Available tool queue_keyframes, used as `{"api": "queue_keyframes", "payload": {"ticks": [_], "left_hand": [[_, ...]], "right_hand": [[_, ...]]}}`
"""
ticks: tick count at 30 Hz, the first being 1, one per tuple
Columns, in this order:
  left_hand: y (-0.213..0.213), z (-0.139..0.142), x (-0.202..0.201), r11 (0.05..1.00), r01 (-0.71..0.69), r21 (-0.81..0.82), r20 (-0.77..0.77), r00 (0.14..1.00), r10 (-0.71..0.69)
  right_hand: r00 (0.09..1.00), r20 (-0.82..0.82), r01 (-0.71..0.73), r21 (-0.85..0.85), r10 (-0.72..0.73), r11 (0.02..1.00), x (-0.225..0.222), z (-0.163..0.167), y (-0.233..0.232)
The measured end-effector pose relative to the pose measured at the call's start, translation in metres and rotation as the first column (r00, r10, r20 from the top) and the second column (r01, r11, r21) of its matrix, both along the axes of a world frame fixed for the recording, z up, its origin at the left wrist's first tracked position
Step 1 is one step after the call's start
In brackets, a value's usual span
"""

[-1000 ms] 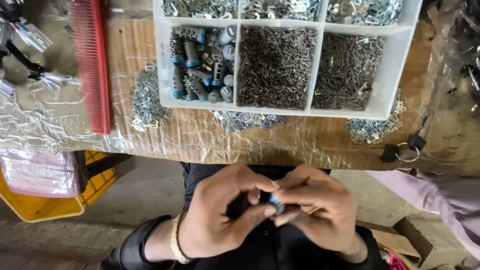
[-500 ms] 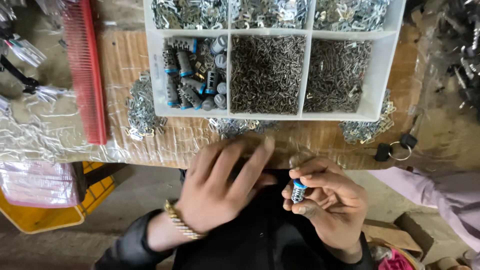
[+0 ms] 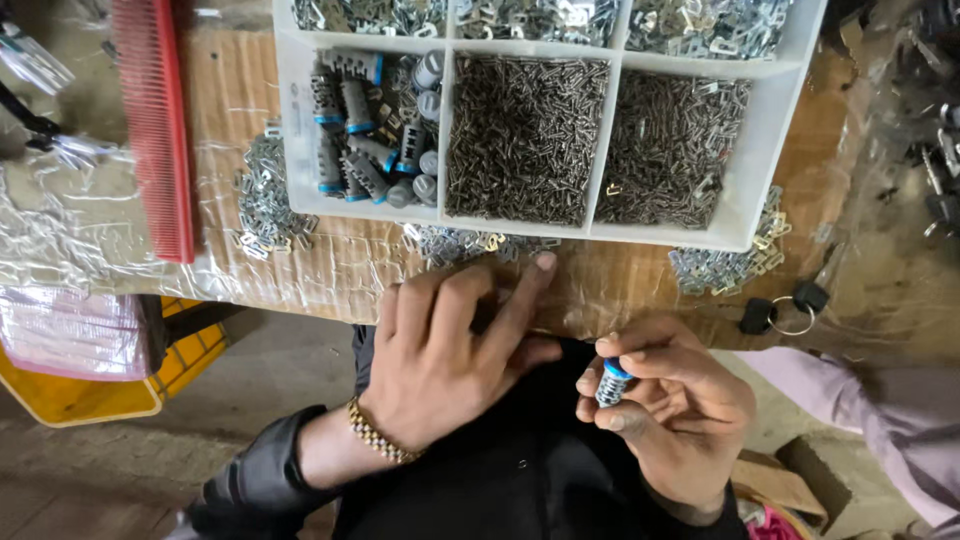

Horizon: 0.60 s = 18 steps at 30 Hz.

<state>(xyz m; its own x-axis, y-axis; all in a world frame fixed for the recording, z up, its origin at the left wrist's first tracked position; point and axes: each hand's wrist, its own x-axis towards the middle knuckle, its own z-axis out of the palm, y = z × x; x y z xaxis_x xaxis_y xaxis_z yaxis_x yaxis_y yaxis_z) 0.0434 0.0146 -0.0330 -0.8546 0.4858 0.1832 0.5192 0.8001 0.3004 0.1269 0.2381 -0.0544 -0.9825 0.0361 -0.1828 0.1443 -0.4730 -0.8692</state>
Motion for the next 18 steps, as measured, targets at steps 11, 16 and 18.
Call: {"api": "queue_keyframes", "payload": {"ticks": [11,16,18], "left_hand": [[-0.046,-0.019,-0.001,0.89,0.366,0.272,-0.231,0.923,-0.309],[-0.042,0.006,0.006,0.903,-0.089,0.421,0.09,0.994,0.056],[-0.031,0.01,0.009,0.699,-0.125,0.704,0.28,0.954,-0.111]], "right_hand": [[0.998,-0.033,-0.06,0.026,0.061,0.998,-0.009,0.004,-0.008],[0.997,0.05,-0.058,-0.004,0.058,0.998,-0.015,0.008,-0.023],[0.993,0.048,-0.108,0.085,0.105,0.99,-0.018,0.009,-0.027]]}}
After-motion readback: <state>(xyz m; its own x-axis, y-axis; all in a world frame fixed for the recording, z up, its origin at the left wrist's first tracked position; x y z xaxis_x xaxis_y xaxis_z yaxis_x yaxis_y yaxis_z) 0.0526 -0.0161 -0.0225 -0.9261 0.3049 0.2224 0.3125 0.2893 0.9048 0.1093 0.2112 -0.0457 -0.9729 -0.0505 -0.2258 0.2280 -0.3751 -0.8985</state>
